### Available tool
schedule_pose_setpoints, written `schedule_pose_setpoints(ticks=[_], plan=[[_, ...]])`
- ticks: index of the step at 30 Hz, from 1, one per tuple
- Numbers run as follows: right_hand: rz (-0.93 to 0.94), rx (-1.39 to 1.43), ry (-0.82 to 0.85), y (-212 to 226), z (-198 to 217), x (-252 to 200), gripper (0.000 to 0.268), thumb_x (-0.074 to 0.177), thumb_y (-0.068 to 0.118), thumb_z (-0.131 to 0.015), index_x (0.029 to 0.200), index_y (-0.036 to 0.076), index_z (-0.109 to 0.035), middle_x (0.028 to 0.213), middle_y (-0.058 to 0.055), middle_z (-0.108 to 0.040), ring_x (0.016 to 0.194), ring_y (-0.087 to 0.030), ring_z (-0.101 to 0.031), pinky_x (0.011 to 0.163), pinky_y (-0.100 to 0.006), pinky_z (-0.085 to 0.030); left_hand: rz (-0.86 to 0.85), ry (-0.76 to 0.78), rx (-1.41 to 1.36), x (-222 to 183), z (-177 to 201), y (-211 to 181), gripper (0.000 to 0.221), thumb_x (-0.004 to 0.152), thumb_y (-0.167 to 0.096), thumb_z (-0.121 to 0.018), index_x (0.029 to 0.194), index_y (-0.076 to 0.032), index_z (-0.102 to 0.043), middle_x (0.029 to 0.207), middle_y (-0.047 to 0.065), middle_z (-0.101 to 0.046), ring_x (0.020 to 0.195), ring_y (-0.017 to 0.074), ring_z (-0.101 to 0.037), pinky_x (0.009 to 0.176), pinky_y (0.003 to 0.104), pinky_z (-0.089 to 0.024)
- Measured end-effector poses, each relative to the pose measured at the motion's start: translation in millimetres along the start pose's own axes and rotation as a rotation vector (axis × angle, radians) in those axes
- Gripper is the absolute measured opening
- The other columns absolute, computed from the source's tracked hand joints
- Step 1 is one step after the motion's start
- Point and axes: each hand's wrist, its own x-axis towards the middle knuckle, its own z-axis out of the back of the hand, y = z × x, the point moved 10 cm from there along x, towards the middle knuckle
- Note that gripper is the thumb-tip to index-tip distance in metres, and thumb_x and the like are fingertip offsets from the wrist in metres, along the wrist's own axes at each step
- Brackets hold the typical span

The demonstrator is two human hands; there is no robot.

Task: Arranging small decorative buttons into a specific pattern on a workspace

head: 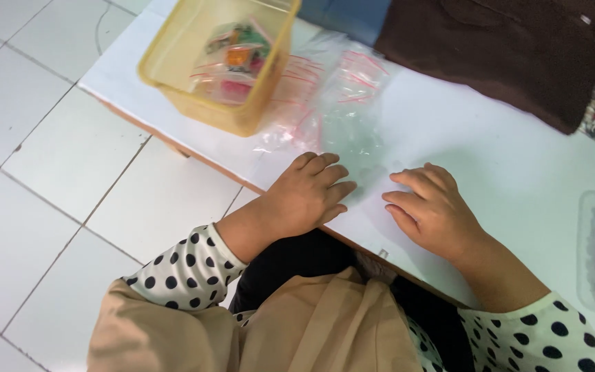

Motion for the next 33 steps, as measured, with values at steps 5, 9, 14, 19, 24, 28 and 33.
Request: schedule_pose_setpoints(ticks=[5,9,14,19,24,28,33], plan=[[-0.104,0.004,-0.011,-9.9,32.2,-49.0,0.007,0.094,0.023,-0.068,0.099,0.019,-0.071,0.116,-0.005,-0.067,0.112,-0.03,-0.064,0.107,-0.058,-0.042,-0.191,0.145,-0.187,37.0,-26.4,-62.1,0.035,0.092,-0.034,-0.074,0.117,-0.01,-0.073,0.116,0.013,-0.069,0.124,0.0372,-0.06,0.106,0.052,-0.042],[-0.195,0.017,-0.052,-10.2,66.3,-85.3,0.008,0.092,0.022,-0.071,0.098,0.018,-0.069,0.112,-0.005,-0.066,0.112,-0.031,-0.064,0.11,-0.063,-0.037,-0.291,0.226,-0.313,69.4,-53.0,-105.8,0.034,0.091,-0.031,-0.076,0.117,-0.009,-0.072,0.117,0.013,-0.069,0.122,0.0364,-0.061,0.106,0.053,-0.043],[-0.424,-0.084,-0.176,-8.8,112.0,-154.9,0.015,0.087,0.023,-0.077,0.101,0.021,-0.073,0.116,-0.001,-0.069,0.115,-0.026,-0.063,0.117,-0.057,-0.03,-0.465,0.269,-0.44,105.2,-97.6,-166.0,0.034,0.092,-0.035,-0.073,0.115,-0.009,-0.071,0.114,0.012,-0.067,0.119,0.0345,-0.062,0.103,0.05,-0.044],[-0.685,-0.243,-0.327,-29.3,165.3,-248.5,0.02,0.085,0.024,-0.081,0.104,0.019,-0.076,0.123,-0.001,-0.071,0.119,-0.028,-0.063,0.122,-0.052,-0.032,-0.603,0.299,-0.512,148.9,-119.0,-219.2,0.034,0.093,-0.034,-0.071,0.116,-0.01,-0.069,0.117,0.012,-0.066,0.12,0.0339,-0.061,0.102,0.05,-0.044],[-0.901,-0.529,-0.256,-49.6,182.6,-300.4,0.025,0.093,0.013,-0.084,0.116,0.008,-0.078,0.127,-0.014,-0.071,0.12,-0.033,-0.063,0.122,-0.055,-0.037,-0.667,0.398,-0.516,181.4,-162.5,-272.6,0.044,0.09,-0.045,-0.073,0.127,-0.022,-0.067,0.125,0.001,-0.064,0.117,0.0273,-0.058,0.096,0.045,-0.043],[-0.899,-0.521,-0.287,-57.2,173.3,-302.6,0.019,0.097,0.01,-0.08,0.115,0.005,-0.077,0.12,-0.012,-0.072,0.114,-0.031,-0.064,0.123,-0.049,-0.034,-0.657,0.237,-0.566,203.9,-165.2,-292.7,0.05,0.089,-0.041,-0.08,0.131,-0.023,-0.062,0.135,0.004,-0.059,0.126,0.0277,-0.055,0.097,0.045,-0.047],[-0.837,-0.592,-0.303,-59.8,166.0,-293.9,0.013,0.096,0.01,-0.075,0.107,0.003,-0.073,0.101,-0.014,-0.073,0.098,-0.032,-0.067,0.123,-0.047,-0.032,-0.625,0.176,-0.377,221.9,-192.1,-294.4,0.072,0.092,-0.052,-0.08,0.148,-0.018,-0.052,0.158,0.007,-0.047,0.151,0.0308,-0.041,0.118,0.042,-0.042]])
